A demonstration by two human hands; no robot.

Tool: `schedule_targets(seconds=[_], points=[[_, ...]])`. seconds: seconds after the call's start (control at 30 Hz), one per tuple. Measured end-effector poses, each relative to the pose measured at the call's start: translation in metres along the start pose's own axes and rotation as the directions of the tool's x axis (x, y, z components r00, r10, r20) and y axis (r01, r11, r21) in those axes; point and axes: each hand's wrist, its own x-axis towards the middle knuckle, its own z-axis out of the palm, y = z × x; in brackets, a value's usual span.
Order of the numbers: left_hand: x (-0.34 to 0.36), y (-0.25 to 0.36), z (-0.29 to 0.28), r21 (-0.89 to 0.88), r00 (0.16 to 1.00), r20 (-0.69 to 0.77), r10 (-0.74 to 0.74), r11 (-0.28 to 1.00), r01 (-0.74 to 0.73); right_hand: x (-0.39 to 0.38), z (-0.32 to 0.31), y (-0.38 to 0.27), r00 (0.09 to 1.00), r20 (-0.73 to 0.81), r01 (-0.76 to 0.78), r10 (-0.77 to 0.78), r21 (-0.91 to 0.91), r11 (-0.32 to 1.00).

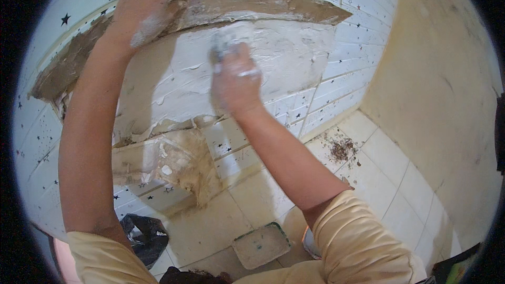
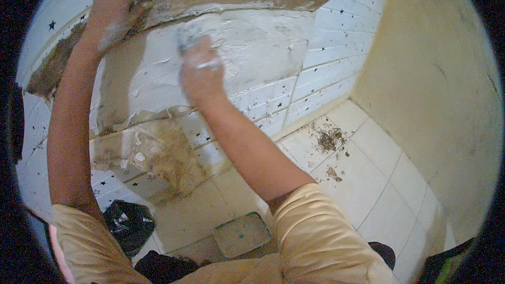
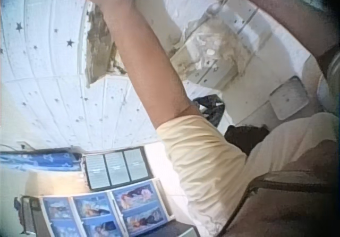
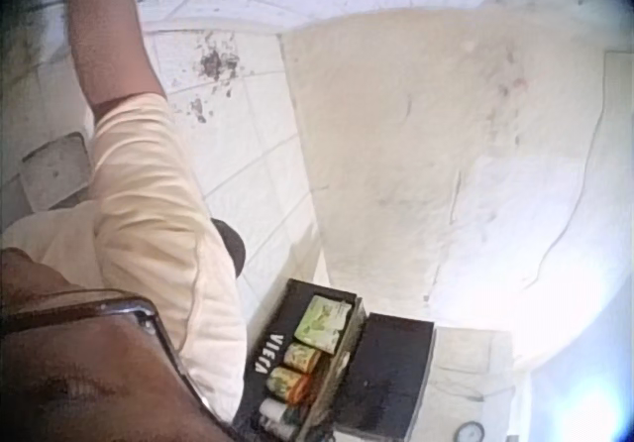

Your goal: The person applies a white plaster-like substance to a wall using a putty knife. They repeatedly scoop the material from a container on the floor and spread it over a damaged section of the wall, smoothing the surface.

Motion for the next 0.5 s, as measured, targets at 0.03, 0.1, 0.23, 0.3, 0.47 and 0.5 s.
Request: schedule_targets(seconds=[0.03, 0.1, 0.23, 0.3, 0.47, 0.5], points=[[-0.007, -0.007, 0.003, 0.028, 1.000, -0.025, 0.008, 1.000, -0.007, -0.003, 0.007, -0.019, 0.999, 0.051, 0.006, -0.009, 0.056, 0.998], [-0.013, -0.010, -0.008, 0.015, 0.994, 0.084, -0.074, 0.997, 0.073, -0.006, 0.005, -0.048, 0.989, 0.083, 0.111, -0.124, 0.147, 0.983], [-0.025, -0.027, -0.023, 0.070, 0.990, 0.111, -0.083, 0.995, 0.076, -0.003, -0.031, -0.085, 0.952, -0.017, 0.297, -0.306, 0.295, 0.908], [-0.030, -0.033, -0.026, 0.039, 0.983, 0.134, -0.126, 0.992, 0.122, -0.001, -0.046, -0.090, 0.970, -0.042, 0.238, -0.240, 0.372, 0.897], [-0.021, -0.028, -0.043, -0.008, 0.961, 0.161, -0.223, 0.974, 0.228, -0.007, -0.024, -0.092, 0.991, 0.000, 0.119, -0.136, 0.488, 0.865], [-0.018, -0.037, -0.037, -0.029, 0.953, 0.180, -0.244, 0.967, 0.253, -0.004, -0.016, -0.092, 0.993, 0.004, 0.100, -0.115, 0.459, 0.883]])
